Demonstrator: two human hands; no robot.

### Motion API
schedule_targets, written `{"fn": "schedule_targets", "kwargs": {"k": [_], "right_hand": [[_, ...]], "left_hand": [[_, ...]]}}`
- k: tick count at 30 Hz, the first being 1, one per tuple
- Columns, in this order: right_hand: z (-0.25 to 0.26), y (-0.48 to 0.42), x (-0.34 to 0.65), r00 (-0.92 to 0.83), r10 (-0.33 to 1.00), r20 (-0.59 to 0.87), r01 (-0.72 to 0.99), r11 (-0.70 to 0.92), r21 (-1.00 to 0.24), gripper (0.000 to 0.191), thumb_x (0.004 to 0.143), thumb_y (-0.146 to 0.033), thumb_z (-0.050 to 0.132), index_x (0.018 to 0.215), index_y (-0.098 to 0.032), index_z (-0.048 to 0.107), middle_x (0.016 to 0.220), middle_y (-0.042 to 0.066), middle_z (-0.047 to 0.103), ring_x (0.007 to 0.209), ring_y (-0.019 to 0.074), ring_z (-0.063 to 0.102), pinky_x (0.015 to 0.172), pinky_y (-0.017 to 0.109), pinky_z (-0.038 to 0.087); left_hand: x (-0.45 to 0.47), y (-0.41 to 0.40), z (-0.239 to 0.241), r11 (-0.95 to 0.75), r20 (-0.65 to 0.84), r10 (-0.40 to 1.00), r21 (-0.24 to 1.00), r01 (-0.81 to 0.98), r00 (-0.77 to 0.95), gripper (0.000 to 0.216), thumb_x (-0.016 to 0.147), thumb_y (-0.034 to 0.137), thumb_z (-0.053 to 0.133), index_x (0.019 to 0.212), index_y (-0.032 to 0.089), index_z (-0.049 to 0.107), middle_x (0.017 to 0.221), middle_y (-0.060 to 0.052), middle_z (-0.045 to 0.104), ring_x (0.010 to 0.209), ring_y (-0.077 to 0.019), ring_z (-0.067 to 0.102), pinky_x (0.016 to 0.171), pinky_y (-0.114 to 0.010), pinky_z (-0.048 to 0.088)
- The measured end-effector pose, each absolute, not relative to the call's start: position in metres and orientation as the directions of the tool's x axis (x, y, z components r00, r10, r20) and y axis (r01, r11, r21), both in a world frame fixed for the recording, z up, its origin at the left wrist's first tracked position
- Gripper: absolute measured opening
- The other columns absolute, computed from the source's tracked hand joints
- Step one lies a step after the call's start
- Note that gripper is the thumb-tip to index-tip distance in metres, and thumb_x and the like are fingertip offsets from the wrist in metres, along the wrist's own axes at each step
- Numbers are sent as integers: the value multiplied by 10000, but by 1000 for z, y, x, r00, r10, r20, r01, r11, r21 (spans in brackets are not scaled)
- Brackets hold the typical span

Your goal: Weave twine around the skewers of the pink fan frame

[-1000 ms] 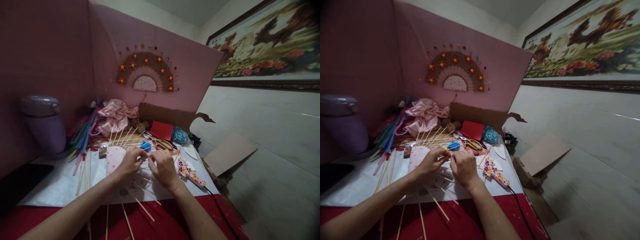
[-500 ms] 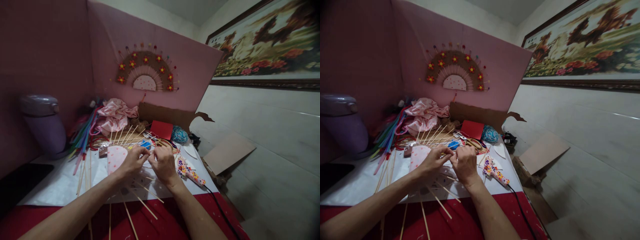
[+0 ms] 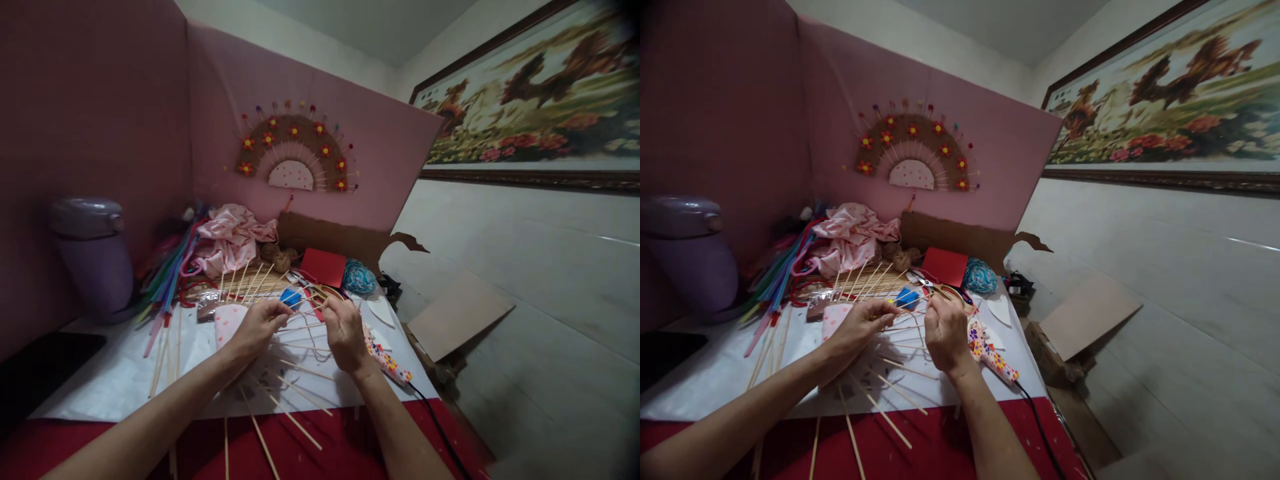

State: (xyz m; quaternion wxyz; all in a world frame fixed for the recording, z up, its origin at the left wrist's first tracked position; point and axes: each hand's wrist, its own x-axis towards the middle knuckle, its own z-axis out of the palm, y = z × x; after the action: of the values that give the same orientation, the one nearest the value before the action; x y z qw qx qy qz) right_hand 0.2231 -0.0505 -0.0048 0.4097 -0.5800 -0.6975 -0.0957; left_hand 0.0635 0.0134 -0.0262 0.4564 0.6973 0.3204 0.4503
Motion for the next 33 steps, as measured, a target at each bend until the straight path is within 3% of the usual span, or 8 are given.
{"fn": "schedule_targets", "kwargs": {"k": [5, 8, 11, 14, 17, 20, 33], "right_hand": [[-10, -48, 224, 22, 721, 692, 891, 299, -341, 301, 837, -203, 362, 539, -197, 326, 508, -33, 373, 538, 122, 386, 563, 257, 276], [-10, -47, 222, 27, 704, 709, 868, 336, -367, 262, 806, -205, 439, 548, -193, 397, 529, -30, 423, 555, 119, 414, 586, 253, 310], [-10, -48, 219, -17, 722, 692, 804, 421, -420, 70, 771, -160, 490, 789, -180, 554, 752, 13, 570, 661, 126, 490, 662, 252, 367], [-12, -48, 216, -112, 785, 609, 738, 476, -478, 285, 766, -163, 526, 1049, -194, 537, 908, 30, 610, 644, 113, 514, 655, 243, 397], [-15, -47, 214, -147, 813, 564, 770, 452, -451, 130, 806, -212, 506, 893, -188, 599, 785, 23, 630, 655, 130, 539, 637, 244, 391], [-16, -47, 215, -146, 804, 576, 823, 421, -380, 139, 824, -181, 472, 752, -180, 591, 726, 25, 619, 693, 143, 552, 649, 246, 380], [-14, -48, 217, -154, 773, 615, 793, 468, -390, 134, 754, -72, 470, 717, -175, 547, 700, 10, 570, 667, 124, 518, 620, 217, 365]], "left_hand": [[62, 15, -26, -390, 332, 846, 919, 59, 418, 122, 674, 237, 585, 704, 139, 652, 692, -41, 645, 678, -165, 573, 652, -279, 429], [62, 16, -28, -431, 359, 824, 899, 73, 439, 143, 703, 262, 563, 705, 142, 641, 701, -42, 638, 689, -166, 570, 660, -285, 428], [61, 17, -30, -458, 383, 810, 886, 71, 444, 144, 705, 277, 560, 689, 148, 621, 689, -29, 621, 679, -158, 560, 660, -280, 424], [60, 16, -30, -476, 398, 803, 876, 76, 444, 143, 707, 286, 557, 684, 155, 607, 686, -21, 605, 677, -152, 550, 658, -276, 419], [60, 15, -28, -494, 402, 797, 863, 105, 450, 154, 721, 291, 544, 677, 158, 608, 682, -20, 599, 678, -153, 539, 658, -276, 411], [61, 13, -27, -506, 400, 803, 849, 150, 442, 140, 711, 287, 553, 673, 164, 609, 677, -16, 594, 685, -158, 533, 669, -281, 403], [61, 12, -24, -559, 418, 782, 798, 224, 463, 171, 726, 298, 551, 684, 185, 673, 704, -24, 653, 730, -174, 542, 720, -298, 382]]}}
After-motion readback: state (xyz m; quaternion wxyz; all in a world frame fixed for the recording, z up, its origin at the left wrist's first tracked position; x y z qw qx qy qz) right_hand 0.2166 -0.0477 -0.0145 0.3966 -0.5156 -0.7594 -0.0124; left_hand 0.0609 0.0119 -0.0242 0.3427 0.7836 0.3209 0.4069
